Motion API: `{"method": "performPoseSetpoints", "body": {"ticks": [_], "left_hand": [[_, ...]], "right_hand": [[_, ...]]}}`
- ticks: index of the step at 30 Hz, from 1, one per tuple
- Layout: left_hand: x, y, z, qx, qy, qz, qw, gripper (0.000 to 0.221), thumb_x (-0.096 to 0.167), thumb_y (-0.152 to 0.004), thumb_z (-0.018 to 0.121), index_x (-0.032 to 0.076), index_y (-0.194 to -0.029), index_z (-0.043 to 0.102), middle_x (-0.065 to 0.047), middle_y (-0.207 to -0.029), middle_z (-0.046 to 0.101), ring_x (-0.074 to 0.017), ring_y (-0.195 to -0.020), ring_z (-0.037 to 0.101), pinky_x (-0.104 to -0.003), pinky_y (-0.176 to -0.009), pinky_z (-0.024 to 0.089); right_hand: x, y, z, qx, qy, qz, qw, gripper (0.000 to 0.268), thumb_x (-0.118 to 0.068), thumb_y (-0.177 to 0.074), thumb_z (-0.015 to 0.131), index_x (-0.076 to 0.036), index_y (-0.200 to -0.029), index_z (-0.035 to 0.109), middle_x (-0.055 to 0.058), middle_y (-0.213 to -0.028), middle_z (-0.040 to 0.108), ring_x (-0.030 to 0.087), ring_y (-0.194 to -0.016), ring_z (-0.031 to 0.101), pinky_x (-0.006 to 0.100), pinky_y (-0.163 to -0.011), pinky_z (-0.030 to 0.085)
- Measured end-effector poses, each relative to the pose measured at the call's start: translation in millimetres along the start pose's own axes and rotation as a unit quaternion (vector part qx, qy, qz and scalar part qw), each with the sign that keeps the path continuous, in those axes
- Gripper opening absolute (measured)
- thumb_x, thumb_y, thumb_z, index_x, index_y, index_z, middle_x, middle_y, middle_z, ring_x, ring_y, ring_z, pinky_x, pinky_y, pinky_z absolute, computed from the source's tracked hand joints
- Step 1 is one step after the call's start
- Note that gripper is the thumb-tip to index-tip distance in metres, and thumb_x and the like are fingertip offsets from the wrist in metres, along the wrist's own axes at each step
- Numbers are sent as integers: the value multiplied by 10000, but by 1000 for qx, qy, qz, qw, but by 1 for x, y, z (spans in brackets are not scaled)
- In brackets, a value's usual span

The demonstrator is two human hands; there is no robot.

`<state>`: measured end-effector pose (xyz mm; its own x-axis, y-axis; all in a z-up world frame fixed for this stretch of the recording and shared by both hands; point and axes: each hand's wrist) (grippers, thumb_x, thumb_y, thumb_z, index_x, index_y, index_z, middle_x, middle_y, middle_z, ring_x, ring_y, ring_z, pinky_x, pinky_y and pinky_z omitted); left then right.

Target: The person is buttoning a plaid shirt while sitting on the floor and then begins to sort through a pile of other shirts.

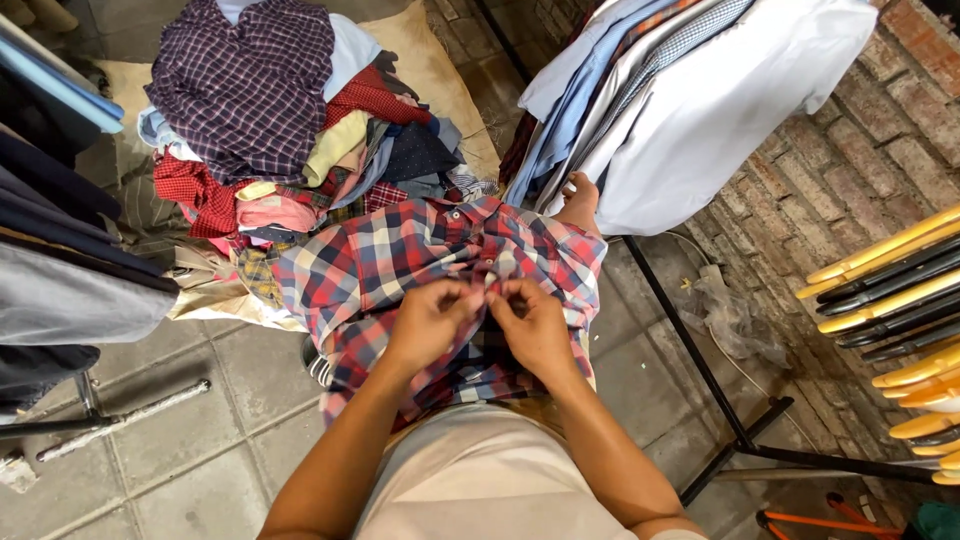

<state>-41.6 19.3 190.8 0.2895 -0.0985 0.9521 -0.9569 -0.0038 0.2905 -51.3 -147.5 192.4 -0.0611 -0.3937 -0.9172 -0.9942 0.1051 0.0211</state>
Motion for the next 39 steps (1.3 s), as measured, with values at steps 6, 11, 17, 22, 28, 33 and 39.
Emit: {"method": "performPoseSetpoints", "body": {"ticks": [6, 11, 17, 22, 28, 33, 39], "left_hand": [[-34, -47, 43, 168, 15, 156, 973, 88, 148, -819, 836, 111, -897, 820, -118, -766, 771, -204, -737, 726, -338, -672, 573], [-165, -89, 44, 117, -29, 93, 988, 125, 146, -877, 749, 63, -944, 815, -176, -860, 771, -305, -860, 744, -415, -744, 572], [-165, -92, 35, 70, -20, 58, 996, 184, 86, -882, 710, -3, -1013, 802, -193, -867, 774, -258, -831, 739, -387, -726, 567], [-168, -90, 33, 56, -3, 50, 997, 157, 104, -884, 731, 19, -988, 810, -162, -805, 767, -180, -723, 702, -344, -628, 541], [-162, -85, 32, 43, 50, 20, 998, 155, 110, -919, 718, 12, -1012, 795, -86, -693, 727, -90, -571, 602, -242, -517, 492], [-161, -88, 35, 46, 96, 51, 993, 115, 91, -935, 715, 14, -985, 784, -73, -671, 701, -81, -579, 600, -228, -547, 506], [-160, -89, 35, 46, 94, 86, 991, 79, 101, -948, 718, 51, -957, 779, -78, -728, 698, -110, -679, 600, -269, -631, 537]], "right_hand": [[35, -22, 41, 192, 23, -167, 967, 68, -92, -904, 765, -56, -933, 714, 137, -846, 703, 286, -876, 712, 381, -785, 560], [152, -36, 76, 97, 189, -194, 958, 99, -175, -832, 780, -139, -921, 756, 91, -806, 704, 325, -804, 727, 401, -715, 592], [158, -39, 85, 121, 214, -202, 948, 137, -214, -814, 784, -136, -926, 768, 80, -782, 689, 305, -743, 733, 368, -646, 602], [156, -35, 84, 136, 221, -210, 942, 125, -213, -816, 779, -147, -922, 766, 63, -788, 683, 289, -744, 732, 352, -643, 604], [155, -39, 83, 144, 215, -219, 941, 124, -234, -806, 789, -152, -897, 771, 60, -780, 686, 284, -740, 732, 355, -614, 600], [136, -36, 75, 116, 94, -239, 959, 95, -141, -857, 780, -98, -934, 815, 87, -824, 743, 311, -790, 749, 364, -681, 605], [124, -30, 71, 83, 51, -218, 971, 158, -124, -915, 708, -123, -1013, 831, 73, -897, 785, 294, -855, 759, 361, -721, 599]]}}
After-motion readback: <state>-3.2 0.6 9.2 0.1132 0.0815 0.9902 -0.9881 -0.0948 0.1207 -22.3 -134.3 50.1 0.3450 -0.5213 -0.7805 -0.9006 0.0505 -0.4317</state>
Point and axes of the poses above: each hand's wrist, its own y-axis away from the middle knuckle, its own z-axis out of the palm, x = y × z
